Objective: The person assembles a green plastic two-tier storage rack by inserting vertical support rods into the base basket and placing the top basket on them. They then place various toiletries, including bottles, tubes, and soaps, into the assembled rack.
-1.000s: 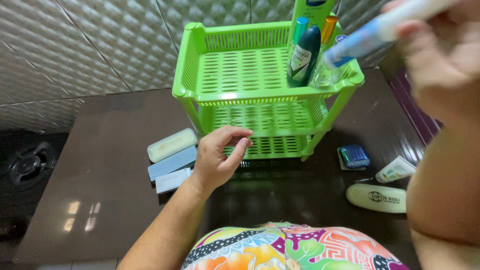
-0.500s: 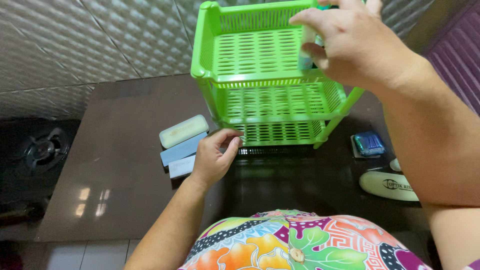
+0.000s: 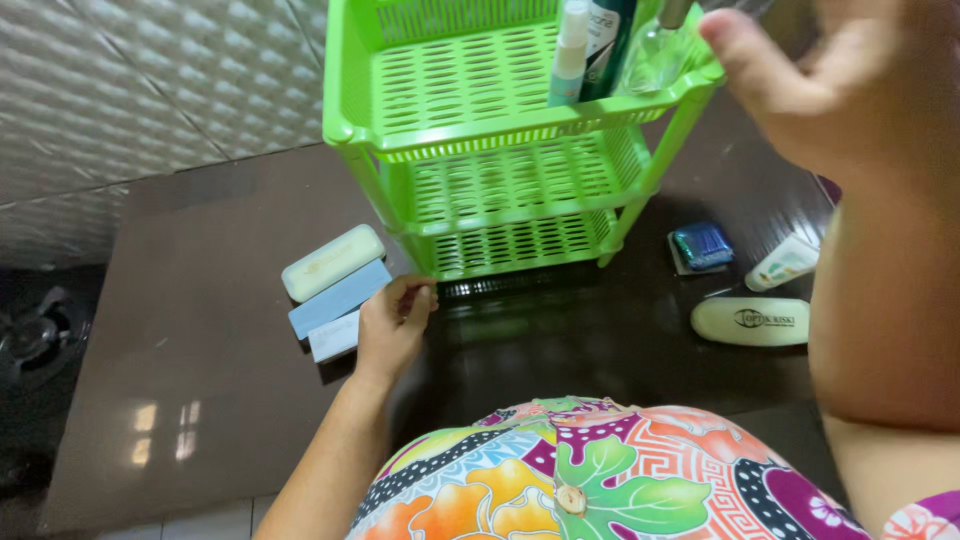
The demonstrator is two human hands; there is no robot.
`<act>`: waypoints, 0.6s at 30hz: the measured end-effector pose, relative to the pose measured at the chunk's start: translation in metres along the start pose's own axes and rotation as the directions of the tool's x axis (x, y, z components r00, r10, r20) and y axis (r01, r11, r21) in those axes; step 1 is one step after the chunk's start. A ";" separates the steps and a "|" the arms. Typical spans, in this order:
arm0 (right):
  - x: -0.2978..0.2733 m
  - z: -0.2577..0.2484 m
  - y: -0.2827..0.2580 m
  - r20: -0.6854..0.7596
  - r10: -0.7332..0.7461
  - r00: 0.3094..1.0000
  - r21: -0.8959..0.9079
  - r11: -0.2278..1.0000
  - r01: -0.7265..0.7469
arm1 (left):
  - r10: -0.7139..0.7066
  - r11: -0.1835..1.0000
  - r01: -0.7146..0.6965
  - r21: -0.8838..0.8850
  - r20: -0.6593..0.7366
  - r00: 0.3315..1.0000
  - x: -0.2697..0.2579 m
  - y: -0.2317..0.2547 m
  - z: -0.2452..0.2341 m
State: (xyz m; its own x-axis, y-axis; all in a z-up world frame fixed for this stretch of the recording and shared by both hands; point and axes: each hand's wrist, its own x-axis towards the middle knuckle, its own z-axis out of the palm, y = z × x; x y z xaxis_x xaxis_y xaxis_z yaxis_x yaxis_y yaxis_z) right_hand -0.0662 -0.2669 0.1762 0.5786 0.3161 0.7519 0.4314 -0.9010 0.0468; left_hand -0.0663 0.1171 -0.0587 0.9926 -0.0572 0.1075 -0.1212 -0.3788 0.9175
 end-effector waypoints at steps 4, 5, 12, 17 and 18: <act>-0.093 0.022 0.034 -0.122 0.555 0.823 0.518 0.743 -0.424 | 0.058 0.998 -0.057 -0.029 0.061 0.996 0.000 -0.011 0.015; -0.113 0.053 0.041 -0.076 0.565 0.822 0.451 0.755 -0.477 | 0.034 0.999 -0.032 -0.028 0.086 0.996 0.001 -0.013 0.018; -0.242 0.203 0.060 0.345 0.554 0.758 -0.248 0.833 -0.495 | -0.002 1.000 0.004 -0.006 0.255 0.967 0.007 -0.020 0.039; -0.261 0.244 0.095 0.429 0.744 0.513 -0.423 0.667 -0.613 | 0.010 0.999 0.005 -0.038 0.363 0.932 0.005 -0.027 0.060; -0.258 0.247 0.099 0.472 0.777 0.417 -0.458 0.620 -0.638 | 0.014 0.999 0.001 -0.041 0.370 0.929 0.005 -0.028 0.063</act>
State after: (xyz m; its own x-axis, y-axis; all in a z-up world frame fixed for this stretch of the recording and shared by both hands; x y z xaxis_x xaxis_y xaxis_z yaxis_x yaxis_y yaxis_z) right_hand -0.0019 -0.3639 -0.1755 0.9029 -0.4281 0.0392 -0.4183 -0.8959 -0.1494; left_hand -0.0584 0.0693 -0.1075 0.9159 -0.4003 -0.0289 -0.1194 -0.3405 0.9326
